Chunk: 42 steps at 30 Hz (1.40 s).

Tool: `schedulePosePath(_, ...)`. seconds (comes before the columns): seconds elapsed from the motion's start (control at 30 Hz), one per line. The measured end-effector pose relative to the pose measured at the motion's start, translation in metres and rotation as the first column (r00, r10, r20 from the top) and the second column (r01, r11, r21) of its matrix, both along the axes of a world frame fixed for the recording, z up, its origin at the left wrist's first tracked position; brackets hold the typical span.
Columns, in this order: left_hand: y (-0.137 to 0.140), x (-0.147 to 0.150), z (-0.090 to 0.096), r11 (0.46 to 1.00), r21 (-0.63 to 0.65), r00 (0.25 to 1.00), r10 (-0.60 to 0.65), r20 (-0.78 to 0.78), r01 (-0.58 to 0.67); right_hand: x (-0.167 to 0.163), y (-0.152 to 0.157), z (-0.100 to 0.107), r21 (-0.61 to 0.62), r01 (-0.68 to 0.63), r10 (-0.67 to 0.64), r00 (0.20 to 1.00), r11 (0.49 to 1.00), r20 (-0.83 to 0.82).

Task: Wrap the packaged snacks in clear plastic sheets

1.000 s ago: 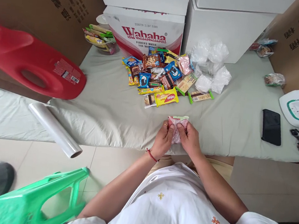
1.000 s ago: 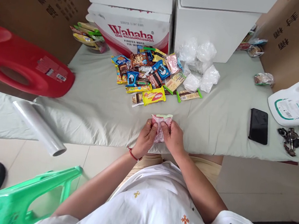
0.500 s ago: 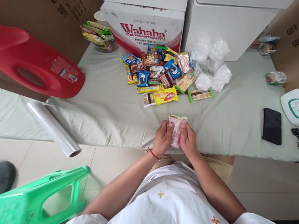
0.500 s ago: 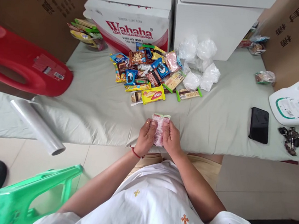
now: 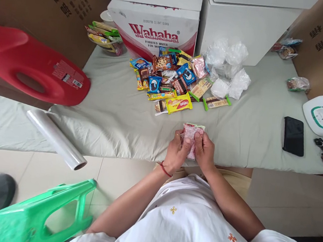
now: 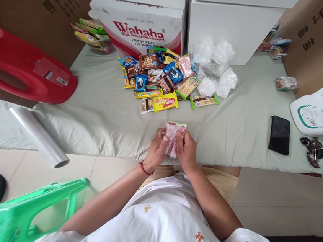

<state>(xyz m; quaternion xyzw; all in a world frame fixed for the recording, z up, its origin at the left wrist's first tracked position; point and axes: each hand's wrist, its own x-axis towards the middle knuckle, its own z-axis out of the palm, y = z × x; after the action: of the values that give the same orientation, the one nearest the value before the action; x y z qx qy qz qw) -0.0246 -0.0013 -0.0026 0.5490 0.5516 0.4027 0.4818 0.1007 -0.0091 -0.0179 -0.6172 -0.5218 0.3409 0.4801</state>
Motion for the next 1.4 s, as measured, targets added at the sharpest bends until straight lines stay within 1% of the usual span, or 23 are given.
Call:
schedulePosePath(0.07,0.001,0.001,0.002,1.0,-0.015,0.995,0.016,-0.103,-0.018,-0.001,-0.001,0.003,0.029,-0.013,0.01,0.997,1.0,0.076)
schedulePosePath(0.1,0.001,0.002,0.001,0.999,-0.02,0.991,0.036,-0.129,-0.039,-0.001,-0.001,0.004,0.038,-0.029,0.025,0.996,0.999,0.087)
schedulePosePath(0.17,0.001,0.005,-0.004,0.997,-0.005,0.99,0.07,-0.125,-0.071,-0.002,-0.001,0.005,0.039,-0.072,0.07,0.996,0.997,0.055)
schedulePosePath(0.23,0.0,0.006,-0.009,0.996,0.02,0.99,0.087,-0.107,-0.086,-0.002,0.0,0.004,0.023,-0.118,0.118,0.993,0.993,-0.023)
schedulePosePath(0.33,-0.001,0.008,-0.011,0.993,0.029,0.978,0.12,-0.17,-0.117,-0.003,0.0,0.002,-0.019,-0.15,0.147,0.983,0.989,-0.114)
schedulePosePath(0.4,0.001,0.008,-0.008,0.99,0.026,0.961,0.138,-0.24,-0.136,-0.003,0.0,0.001,-0.044,-0.148,0.144,0.986,0.988,-0.089)
schedulePosePath(0.47,0.004,0.007,-0.006,0.992,0.023,0.954,0.128,-0.269,-0.127,-0.003,0.0,0.001,-0.061,-0.14,0.138,0.99,0.988,-0.029)
schedulePosePath(0.5,0.005,0.006,-0.005,0.994,0.019,0.96,0.111,-0.256,-0.11,-0.002,0.0,0.001,-0.063,-0.137,0.137,0.991,0.988,-0.007)
schedulePosePath(0.57,0.006,0.004,-0.004,0.998,0.006,0.984,0.061,-0.17,-0.06,-0.001,0.001,0.002,-0.063,-0.143,0.143,0.99,0.988,-0.012)
schedulePosePath(0.63,0.007,0.0,-0.005,1.0,-0.012,0.999,0.007,-0.044,-0.007,0.001,0.001,0.002,-0.066,-0.167,0.163,0.984,0.984,-0.066)
schedulePosePath(0.7,0.007,-0.002,-0.006,1.0,-0.02,0.999,-0.004,0.036,0.005,0.0,0.0,0.001,-0.069,-0.183,0.173,0.976,0.981,-0.133)
schedulePosePath(0.77,0.007,-0.002,-0.006,0.999,-0.012,0.998,0.04,0.043,-0.04,-0.002,-0.001,0.0,-0.062,-0.17,0.157,0.972,0.984,-0.174)
schedulePosePath(0.83,0.008,0.0,-0.006,0.996,0.001,0.995,0.094,0.03,-0.094,-0.005,-0.003,-0.001,-0.052,-0.142,0.13,0.974,0.988,-0.185)
schedulePosePath(0.9,0.009,0.004,-0.006,0.992,0.003,0.992,0.122,0.039,-0.122,-0.008,-0.004,-0.001,-0.045,-0.126,0.115,0.975,0.991,-0.19)
schedulePosePath(1.03,0.007,0.008,-0.003,0.989,0.0,0.985,0.151,0.089,-0.151,-0.007,-0.004,0.0,-0.039,-0.098,0.087,0.972,0.994,-0.22)
schedulePosePath(1.1,0.005,0.008,-0.001,0.991,0.004,0.987,0.129,0.099,-0.13,-0.005,-0.003,0.0,-0.047,-0.089,0.075,0.97,0.995,-0.233)
schedulePosePath(1.13,0.003,0.008,0.0,0.995,0.008,0.991,0.1,0.095,-0.101,-0.004,-0.003,0.0,-0.053,-0.086,0.071,0.969,0.995,-0.238)
schedulePosePath(1.2,0.001,0.007,0.002,1.0,0.014,0.999,0.028,0.034,-0.028,-0.002,-0.002,-0.001,-0.069,-0.077,0.057,0.965,0.995,-0.255)
schedulePosePath(1.27,-0.001,0.007,0.002,1.0,0.016,0.995,-0.007,-0.095,0.008,0.0,-0.002,-0.002,-0.081,-0.064,0.041,0.964,0.995,-0.261)
schedulePosePath(1.33,0.0,0.008,-0.001,1.0,0.006,0.979,0.01,-0.206,-0.009,0.001,-0.001,-0.003,-0.082,-0.059,0.037,0.97,0.995,-0.24)
schedulePosePath(1.4,0.002,0.01,-0.003,1.0,-0.014,0.977,0.024,-0.213,-0.027,0.003,-0.001,-0.002,-0.077,-0.068,0.051,0.976,0.995,-0.211)
